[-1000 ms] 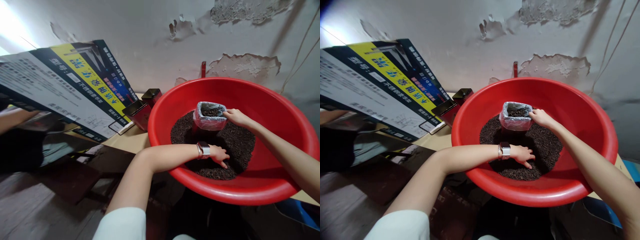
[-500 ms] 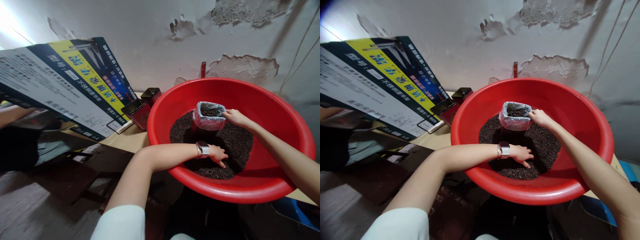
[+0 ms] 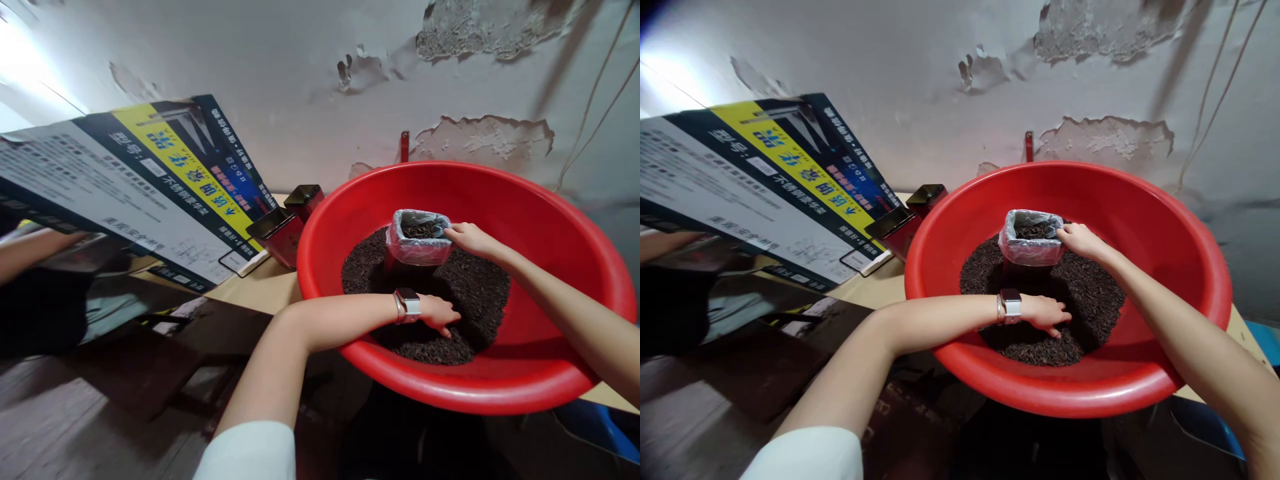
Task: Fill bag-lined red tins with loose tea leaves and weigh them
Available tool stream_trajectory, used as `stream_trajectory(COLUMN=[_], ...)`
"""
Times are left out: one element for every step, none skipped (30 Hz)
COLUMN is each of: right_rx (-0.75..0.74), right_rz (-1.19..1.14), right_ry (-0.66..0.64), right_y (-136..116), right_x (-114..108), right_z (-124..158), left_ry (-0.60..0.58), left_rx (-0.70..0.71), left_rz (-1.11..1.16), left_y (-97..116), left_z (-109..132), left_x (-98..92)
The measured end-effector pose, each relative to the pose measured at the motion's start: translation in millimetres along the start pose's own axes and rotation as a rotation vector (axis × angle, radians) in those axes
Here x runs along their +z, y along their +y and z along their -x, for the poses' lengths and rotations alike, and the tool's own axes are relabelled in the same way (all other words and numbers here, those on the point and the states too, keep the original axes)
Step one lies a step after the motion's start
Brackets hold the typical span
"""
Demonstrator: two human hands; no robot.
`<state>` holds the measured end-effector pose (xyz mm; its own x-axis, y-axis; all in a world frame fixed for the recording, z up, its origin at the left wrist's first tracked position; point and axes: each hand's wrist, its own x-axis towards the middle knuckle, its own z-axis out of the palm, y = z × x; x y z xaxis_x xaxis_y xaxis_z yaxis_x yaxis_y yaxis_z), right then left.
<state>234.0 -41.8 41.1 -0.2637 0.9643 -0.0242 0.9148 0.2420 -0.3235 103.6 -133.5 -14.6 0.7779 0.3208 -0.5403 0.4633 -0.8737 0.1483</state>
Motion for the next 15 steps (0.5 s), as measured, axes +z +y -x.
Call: stream_trajectory(right_rx=[0.0,0.0,0.0,0.0,-0.001,-0.001,-0.003,-0.005,-0.003,-0.001,0.001,0.005,0.007,0.009,0.008], right_rz=[-0.013,-0.024,-0.03,-0.033,-0.033,-0.031,-0.028,-0.027,-0.028,-0.03,-0.032,-0.033,-0.033,-0.03,-0.026], right_ry=[0.001,0.003,0.003,0.002,-0.001,-0.003,-0.007,-0.011,-0.01,-0.01,-0.01,-0.011,-0.012,-0.012,-0.012], right_y=[0.7,1.2,1.5,1.5,1.4,1.2,0.9,0.7,0.5,0.4,0.3,0.3,0.2,0.1,-0.1], right_x=[0.5,0.9,1.0,1.1,1.0,0.9,0.8,0.7,0.7,0.8,0.8,0.8,0.7,0.5,0.2], right_z=[-0.3,-0.5,-0.5,-0.4,-0.2,-0.1,0.0,0.1,0.0,0.0,-0.1,-0.1,-0.1,0.1,0.2], left_ry=[0.001,0.001,0.001,0.0,-0.004,-0.011,-0.022,-0.036,-0.05,-0.062,-0.072,-0.078,-0.082,-0.086,-0.092], left_rx=[0.011,0.023,0.032,0.037,0.036,0.033,0.028,0.024,0.019,0.012,0.006,-0.002,-0.011,-0.021,-0.029], left_rz=[-0.009,-0.017,-0.024,-0.028,-0.029,-0.028,-0.026,-0.022,-0.016,-0.01,-0.002,0.005,0.011,0.018,0.023], left_y=[0.1,0.3,0.5,0.7,0.8,1.0,1.1,1.2,1.2,1.2,1.2,1.3,1.4,1.5,1.8], left_z=[-0.1,-0.1,-0.1,-0.1,0.0,0.1,0.2,0.4,0.5,0.7,0.8,0.8,0.9,0.8,0.8], left_x=[-0.5,-1.0,-1.6,-2.1,-2.6,-3.1,-3.7,-4.2,-4.8,-5.3,-5.6,-5.8,-5.9,-5.7,-5.4])
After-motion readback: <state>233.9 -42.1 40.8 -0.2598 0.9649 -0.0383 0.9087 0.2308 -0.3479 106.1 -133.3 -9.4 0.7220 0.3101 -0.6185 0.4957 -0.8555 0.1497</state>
